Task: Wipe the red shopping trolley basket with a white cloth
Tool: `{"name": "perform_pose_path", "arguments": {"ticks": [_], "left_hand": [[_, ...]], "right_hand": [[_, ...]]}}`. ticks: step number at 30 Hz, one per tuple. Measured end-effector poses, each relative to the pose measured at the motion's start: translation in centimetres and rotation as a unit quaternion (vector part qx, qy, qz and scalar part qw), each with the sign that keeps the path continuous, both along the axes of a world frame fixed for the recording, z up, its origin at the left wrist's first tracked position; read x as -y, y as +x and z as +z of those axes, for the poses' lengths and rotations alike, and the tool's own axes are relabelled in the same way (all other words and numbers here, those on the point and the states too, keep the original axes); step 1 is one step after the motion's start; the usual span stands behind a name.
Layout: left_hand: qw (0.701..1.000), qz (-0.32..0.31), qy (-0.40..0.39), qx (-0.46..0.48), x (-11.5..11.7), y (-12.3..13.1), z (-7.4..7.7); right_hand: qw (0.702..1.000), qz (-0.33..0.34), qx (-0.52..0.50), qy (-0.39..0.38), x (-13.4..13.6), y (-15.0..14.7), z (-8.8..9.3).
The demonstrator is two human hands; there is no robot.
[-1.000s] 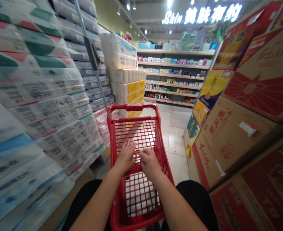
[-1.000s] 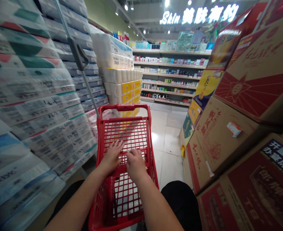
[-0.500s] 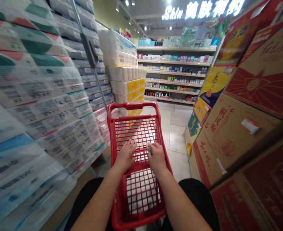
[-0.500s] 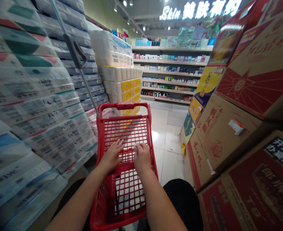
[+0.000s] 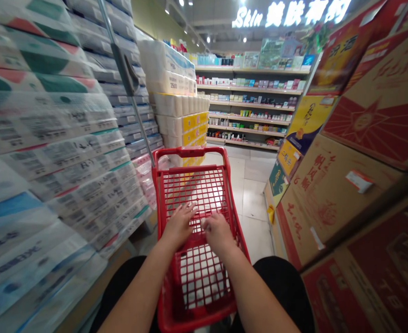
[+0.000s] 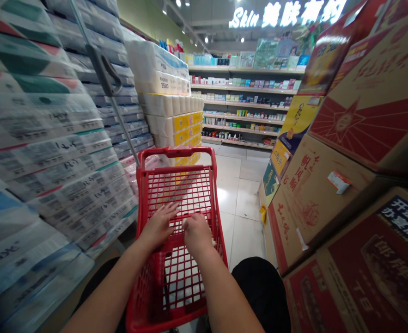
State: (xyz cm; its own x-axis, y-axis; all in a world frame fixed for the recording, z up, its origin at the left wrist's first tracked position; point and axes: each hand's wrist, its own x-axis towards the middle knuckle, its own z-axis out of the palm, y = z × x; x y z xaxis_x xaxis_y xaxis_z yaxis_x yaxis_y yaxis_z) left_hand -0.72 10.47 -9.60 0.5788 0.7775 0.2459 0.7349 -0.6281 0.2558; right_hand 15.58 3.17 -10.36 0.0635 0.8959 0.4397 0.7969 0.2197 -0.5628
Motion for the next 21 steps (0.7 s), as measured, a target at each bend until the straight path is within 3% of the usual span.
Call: {"name": "perform_pose_path", "arguments": {"ticks": [3,5,8,10,13,15,18,21], "left_hand": [[1.0,-0.001,0.006,0.004,-0.04,-0.03,-0.09],[1.0,-0.001,0.009,0.005,-0.14,-0.08,-0.26],[1.0,-0.002,0.014,0.006,-0.31,-0.14,-0.51],[1.0,-0.002,0.019,0.006,-0.39,-0.13,-0.6],[1.0,-0.002,0.024,0.004,-0.42,-0.12,-0.62],[1.0,-0.002,0.029,0.004,-0.38,-0.13,-0.62],[0.999,-0.003,0.036,0.004,-0.31,-0.19,-0.61],[0.999,-0.008,0.039,0.007,-0.25,-0.21,-0.56]], "right_hand": [[0.995,-0.1,-0.022,0.02,-0.17,0.5,0.32],[0.997,-0.074,-0.02,0.014,-0.22,0.51,0.34],[0.999,0.032,-0.01,-0.011,-0.33,0.13,0.08],[1.0,0.009,-0.022,-0.012,-0.48,0.05,-0.03],[0.995,-0.095,-0.042,0.004,-0.58,0.15,0.03],[0.997,-0.072,-0.022,0.001,-0.44,0.04,0.06],[1.0,0.023,0.005,-0.018,-0.23,-0.15,0.07],[0.999,-0.025,-0.022,-0.009,-0.41,0.09,0.17]]}}
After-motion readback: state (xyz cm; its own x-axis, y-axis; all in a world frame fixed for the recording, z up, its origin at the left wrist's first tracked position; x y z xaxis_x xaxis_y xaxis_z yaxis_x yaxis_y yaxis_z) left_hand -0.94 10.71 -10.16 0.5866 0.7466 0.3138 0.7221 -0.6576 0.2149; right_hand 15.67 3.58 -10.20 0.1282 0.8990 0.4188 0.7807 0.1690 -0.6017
